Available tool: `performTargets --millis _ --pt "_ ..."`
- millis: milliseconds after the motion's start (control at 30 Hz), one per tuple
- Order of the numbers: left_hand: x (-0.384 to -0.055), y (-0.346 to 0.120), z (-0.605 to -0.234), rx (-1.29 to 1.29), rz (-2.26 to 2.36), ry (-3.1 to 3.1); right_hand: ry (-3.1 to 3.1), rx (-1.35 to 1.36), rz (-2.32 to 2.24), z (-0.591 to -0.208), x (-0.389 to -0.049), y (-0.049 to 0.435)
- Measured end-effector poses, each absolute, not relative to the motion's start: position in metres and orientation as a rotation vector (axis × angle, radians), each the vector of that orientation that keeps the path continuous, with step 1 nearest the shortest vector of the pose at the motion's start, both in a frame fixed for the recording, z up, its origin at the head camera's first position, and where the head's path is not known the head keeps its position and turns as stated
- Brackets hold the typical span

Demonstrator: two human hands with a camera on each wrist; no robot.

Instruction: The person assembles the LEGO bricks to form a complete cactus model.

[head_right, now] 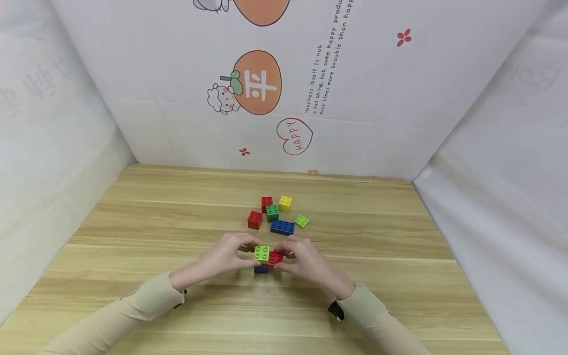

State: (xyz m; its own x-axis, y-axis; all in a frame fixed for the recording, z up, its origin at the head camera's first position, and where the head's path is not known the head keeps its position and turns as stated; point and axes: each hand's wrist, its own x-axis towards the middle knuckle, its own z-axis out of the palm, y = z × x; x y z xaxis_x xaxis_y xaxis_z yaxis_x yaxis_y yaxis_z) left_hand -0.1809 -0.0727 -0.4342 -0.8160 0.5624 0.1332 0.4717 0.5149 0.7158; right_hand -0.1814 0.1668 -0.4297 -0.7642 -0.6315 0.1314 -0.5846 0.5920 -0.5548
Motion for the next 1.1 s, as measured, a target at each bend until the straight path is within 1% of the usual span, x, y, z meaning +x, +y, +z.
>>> performTargets --millis 667,933,1100 --pt "-0.185 -0.084 -0.438 0.868 1.316 2.519 2.729 -1.029 -0.899 -0.430 -0.181 0.167" --pt "-0.192 -0.090 -0.439 0.803 1.361 2.542 2.713 -0.996 -0.906 -0.429 -0.181 0.167" --pt "-0.202 -0.090 -0.445 0.794 1.340 2.582 2.714 -0.993 -0.901 -0.429 -0.181 0.167"
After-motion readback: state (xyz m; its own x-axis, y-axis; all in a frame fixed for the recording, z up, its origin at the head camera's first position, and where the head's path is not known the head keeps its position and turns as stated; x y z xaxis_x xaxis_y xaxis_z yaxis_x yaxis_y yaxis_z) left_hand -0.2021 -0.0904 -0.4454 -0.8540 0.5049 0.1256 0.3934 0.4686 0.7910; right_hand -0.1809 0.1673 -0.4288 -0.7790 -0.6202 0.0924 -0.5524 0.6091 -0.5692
